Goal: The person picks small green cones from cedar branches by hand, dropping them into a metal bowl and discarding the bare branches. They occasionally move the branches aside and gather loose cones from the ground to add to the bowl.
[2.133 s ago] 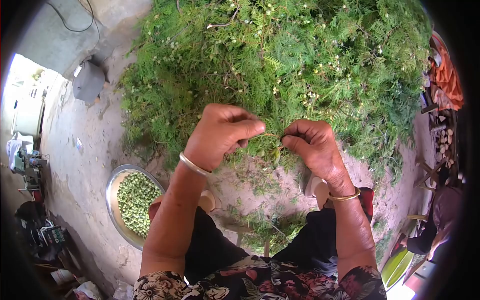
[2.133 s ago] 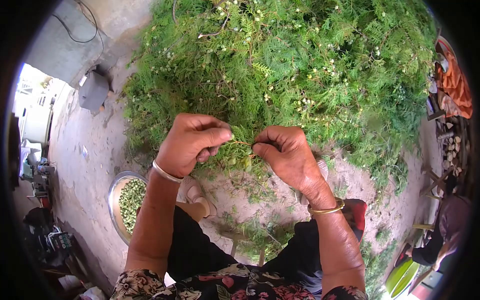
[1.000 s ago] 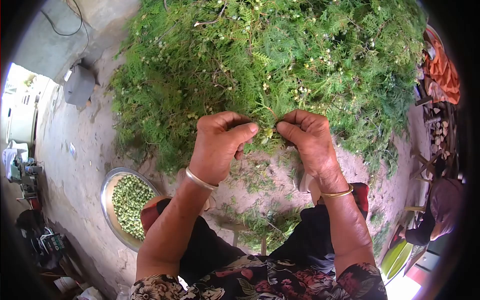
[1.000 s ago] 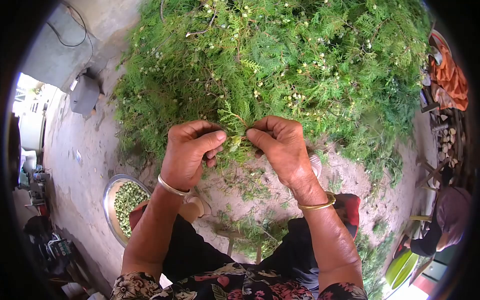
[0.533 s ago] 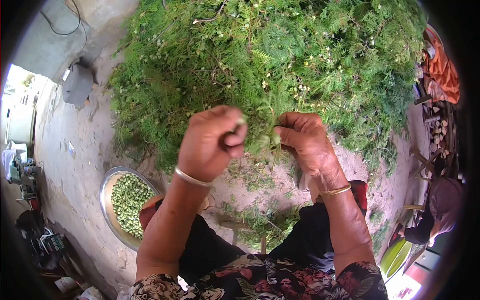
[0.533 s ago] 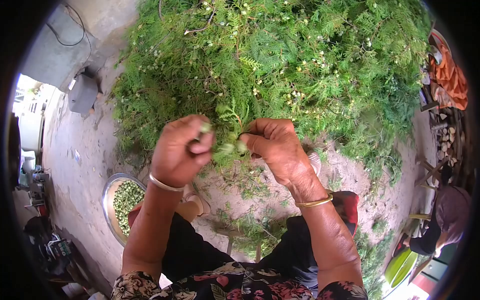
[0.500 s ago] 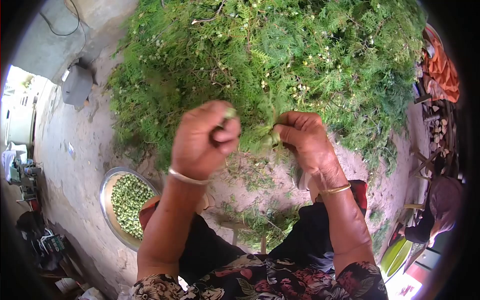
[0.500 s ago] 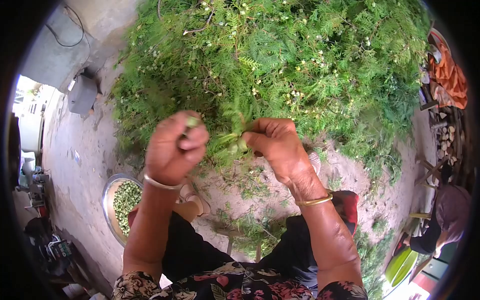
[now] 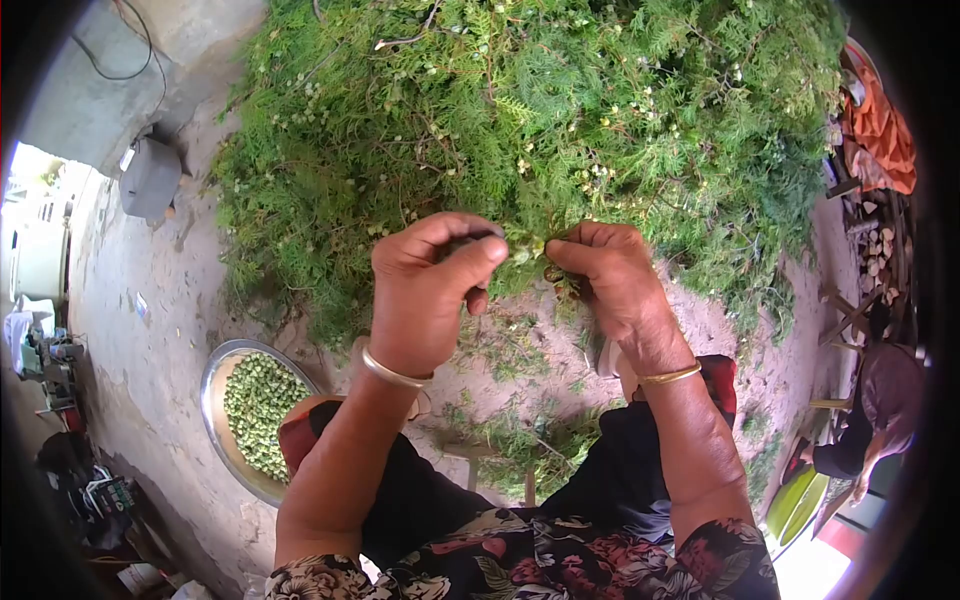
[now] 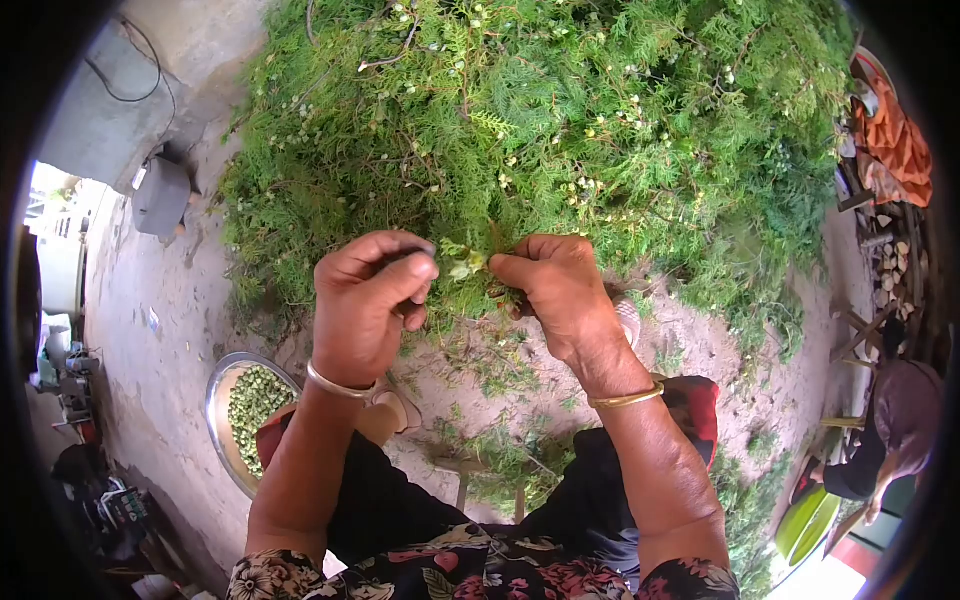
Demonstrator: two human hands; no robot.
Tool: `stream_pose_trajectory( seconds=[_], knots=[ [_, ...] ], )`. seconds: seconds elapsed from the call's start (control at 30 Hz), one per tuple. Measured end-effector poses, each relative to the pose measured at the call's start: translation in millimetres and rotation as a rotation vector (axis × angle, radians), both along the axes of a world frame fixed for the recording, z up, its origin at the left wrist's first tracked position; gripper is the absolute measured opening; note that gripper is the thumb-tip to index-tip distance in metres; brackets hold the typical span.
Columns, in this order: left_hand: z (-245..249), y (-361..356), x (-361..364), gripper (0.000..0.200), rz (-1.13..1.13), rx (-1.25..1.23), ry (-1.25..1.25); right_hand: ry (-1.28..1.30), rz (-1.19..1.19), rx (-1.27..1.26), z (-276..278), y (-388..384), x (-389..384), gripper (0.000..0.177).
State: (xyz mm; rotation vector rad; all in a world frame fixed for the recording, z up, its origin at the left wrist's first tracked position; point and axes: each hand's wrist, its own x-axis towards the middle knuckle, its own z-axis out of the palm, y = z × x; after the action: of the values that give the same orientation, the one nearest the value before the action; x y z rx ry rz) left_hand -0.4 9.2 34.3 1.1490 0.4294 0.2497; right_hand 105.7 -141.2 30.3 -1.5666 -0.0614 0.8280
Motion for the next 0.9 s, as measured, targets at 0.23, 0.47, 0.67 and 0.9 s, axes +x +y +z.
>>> stream_pose_trajectory(
  seconds=[0.23,0.47,0.67,0.9],
  knots=[
    [-18.4,-22.3,4.0,0.025,0.046,0.661,-0.075,-0.031,0.107,-0.036,-12.4,-5.7,-0.7,0.015],
    [-25.4,-28.5,7.2,0.026,0.075,0.988,-0.196,0.035,0.085,-0.018,-7.4,-9.1,1.1,0.017],
    [-21.6,-32.6,6.2,0.024,0.057,1.038,-0.2,0.037,0.075,-0.003,-9.5,-12.7,2.6,0.018],
    [-23.4,-27.7,9.7,0.017,0.031,1.008,-0.249,-0.052,0.131,-0.078,-6.4,-12.4,1.8,0.017]
  ],
)
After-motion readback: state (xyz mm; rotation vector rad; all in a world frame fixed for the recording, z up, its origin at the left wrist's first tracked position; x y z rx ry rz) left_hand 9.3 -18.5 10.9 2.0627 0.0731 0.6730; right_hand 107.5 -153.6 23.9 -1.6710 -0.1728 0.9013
